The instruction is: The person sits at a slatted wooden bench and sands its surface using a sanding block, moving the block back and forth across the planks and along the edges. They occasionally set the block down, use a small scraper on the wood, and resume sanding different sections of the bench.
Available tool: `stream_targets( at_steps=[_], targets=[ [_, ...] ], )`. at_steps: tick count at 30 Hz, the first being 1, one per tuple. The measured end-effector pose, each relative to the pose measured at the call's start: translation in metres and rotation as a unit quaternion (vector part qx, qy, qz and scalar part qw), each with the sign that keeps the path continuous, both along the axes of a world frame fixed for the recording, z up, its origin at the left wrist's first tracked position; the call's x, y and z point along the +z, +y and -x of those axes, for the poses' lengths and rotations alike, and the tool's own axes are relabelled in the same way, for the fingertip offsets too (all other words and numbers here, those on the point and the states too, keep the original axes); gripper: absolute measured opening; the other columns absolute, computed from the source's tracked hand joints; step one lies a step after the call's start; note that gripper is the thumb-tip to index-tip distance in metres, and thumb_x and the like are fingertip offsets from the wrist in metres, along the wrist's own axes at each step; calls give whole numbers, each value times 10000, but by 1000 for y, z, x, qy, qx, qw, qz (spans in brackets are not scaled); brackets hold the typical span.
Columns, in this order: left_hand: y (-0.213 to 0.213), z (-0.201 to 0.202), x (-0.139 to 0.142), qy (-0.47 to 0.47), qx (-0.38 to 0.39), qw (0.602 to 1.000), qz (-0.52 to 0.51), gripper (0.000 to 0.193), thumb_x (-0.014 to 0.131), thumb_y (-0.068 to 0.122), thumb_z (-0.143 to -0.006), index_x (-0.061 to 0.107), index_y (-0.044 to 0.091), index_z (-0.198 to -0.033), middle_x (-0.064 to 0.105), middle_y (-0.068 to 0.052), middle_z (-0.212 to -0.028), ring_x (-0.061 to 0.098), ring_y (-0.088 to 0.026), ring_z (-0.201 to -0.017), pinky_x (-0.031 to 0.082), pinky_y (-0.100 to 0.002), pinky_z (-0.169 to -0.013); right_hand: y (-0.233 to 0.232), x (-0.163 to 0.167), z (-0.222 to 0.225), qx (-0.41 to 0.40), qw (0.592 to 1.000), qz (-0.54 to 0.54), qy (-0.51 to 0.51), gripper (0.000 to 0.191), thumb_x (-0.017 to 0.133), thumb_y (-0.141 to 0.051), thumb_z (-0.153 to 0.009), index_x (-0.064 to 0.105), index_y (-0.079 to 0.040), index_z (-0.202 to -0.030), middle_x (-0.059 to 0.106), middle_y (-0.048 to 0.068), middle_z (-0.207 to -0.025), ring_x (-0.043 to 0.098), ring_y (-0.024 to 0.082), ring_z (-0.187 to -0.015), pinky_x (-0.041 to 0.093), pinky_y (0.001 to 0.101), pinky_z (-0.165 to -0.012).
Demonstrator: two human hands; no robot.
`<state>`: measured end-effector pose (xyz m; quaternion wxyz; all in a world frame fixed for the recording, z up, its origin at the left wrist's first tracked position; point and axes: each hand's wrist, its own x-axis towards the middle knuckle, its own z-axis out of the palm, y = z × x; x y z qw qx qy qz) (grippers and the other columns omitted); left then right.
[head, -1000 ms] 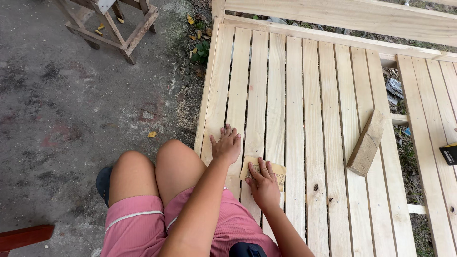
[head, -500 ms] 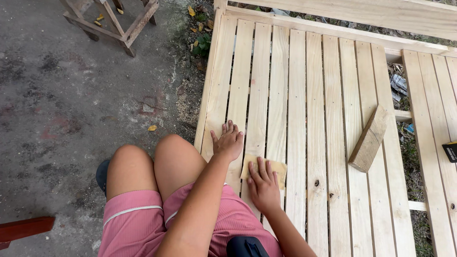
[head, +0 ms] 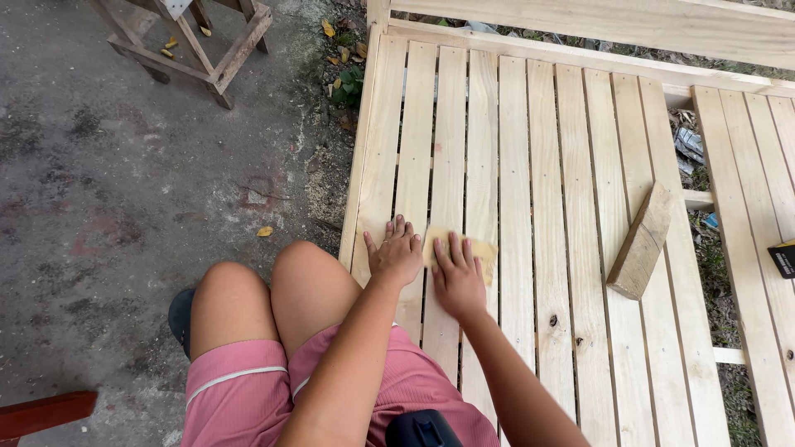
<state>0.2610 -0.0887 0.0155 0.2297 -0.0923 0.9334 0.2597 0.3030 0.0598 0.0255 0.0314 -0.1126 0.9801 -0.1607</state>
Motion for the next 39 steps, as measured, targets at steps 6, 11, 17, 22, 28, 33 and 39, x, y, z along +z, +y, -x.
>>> stream_targets(
  at_steps=[6, 11, 17, 22, 28, 33, 39],
  targets=[
    [11, -1, -9, 2, -15, 1000, 22, 648, 289, 400, -1022, 237, 127, -1607, 67, -4, -1719, 99, -229, -1572, -72, -586, -1231, 41, 3, -93, 1, 999, -34, -32, 601, 483, -441, -971, 419, -264, -1541, 295, 93, -1649, 237, 372, -1515, 255, 567, -1163],
    [18, -9, -8, 43, -60, 994, 86, 751, 445, 364, -962, 188, 65, -1601, 31, -58, -1696, 57, -279, -1546, -70, -560, -1201, 18, -7, 41, -62, 997, -10, -49, 574, 436, -475, -1020, 408, -284, -1560, 265, 70, -1680, 194, 358, -1547, 213, 534, -1214],
    [19, -15, -3, 130, -117, 982, 65, 646, 496, 248, -962, 320, 80, -1560, 145, -43, -1700, 117, -234, -1571, -15, -578, -1240, 20, -3, 31, -16, 998, -42, -42, 619, 437, -464, -1018, 340, -245, -1588, 213, 99, -1689, 175, 376, -1541, 210, 567, -1184],
    [36, -15, -10, 172, -149, 973, 42, 618, 510, 233, -966, 359, 81, -1545, 224, -60, -1683, 188, -243, -1554, 30, -594, -1238, 63, -3, -116, -8, 999, -17, -42, 599, 457, -437, -996, 400, -245, -1561, 271, 92, -1664, 208, 370, -1531, 229, 571, -1171],
    [59, -17, -14, 131, -185, 973, 37, 606, 512, 228, -970, 361, 93, -1541, 243, -63, -1675, 232, -249, -1537, 36, -604, -1233, 65, -8, -81, -42, 998, -30, -40, 548, 445, -428, -1014, 423, -303, -1548, 287, 58, -1667, 229, 342, -1540, 238, 549, -1194],
    [66, -21, -6, 97, -133, 986, 29, 610, 502, 148, -963, 359, 103, -1554, 253, -52, -1675, 260, -235, -1533, 56, -622, -1235, 40, -4, 54, -99, 992, -27, -78, 541, 382, -436, -1036, 375, -338, -1568, 194, 11, -1695, 147, 306, -1563, 180, 527, -1225],
    [64, -31, -2, 97, -70, 993, -13, 555, 541, 260, -1001, 416, 111, -1521, 265, -71, -1675, 229, -260, -1557, 126, -578, -1243, 48, -5, -4, -63, 996, -44, -36, 561, 420, -425, -1016, 379, -337, -1569, 231, 20, -1682, 190, 302, -1546, 199, 513, -1212]
  ],
)
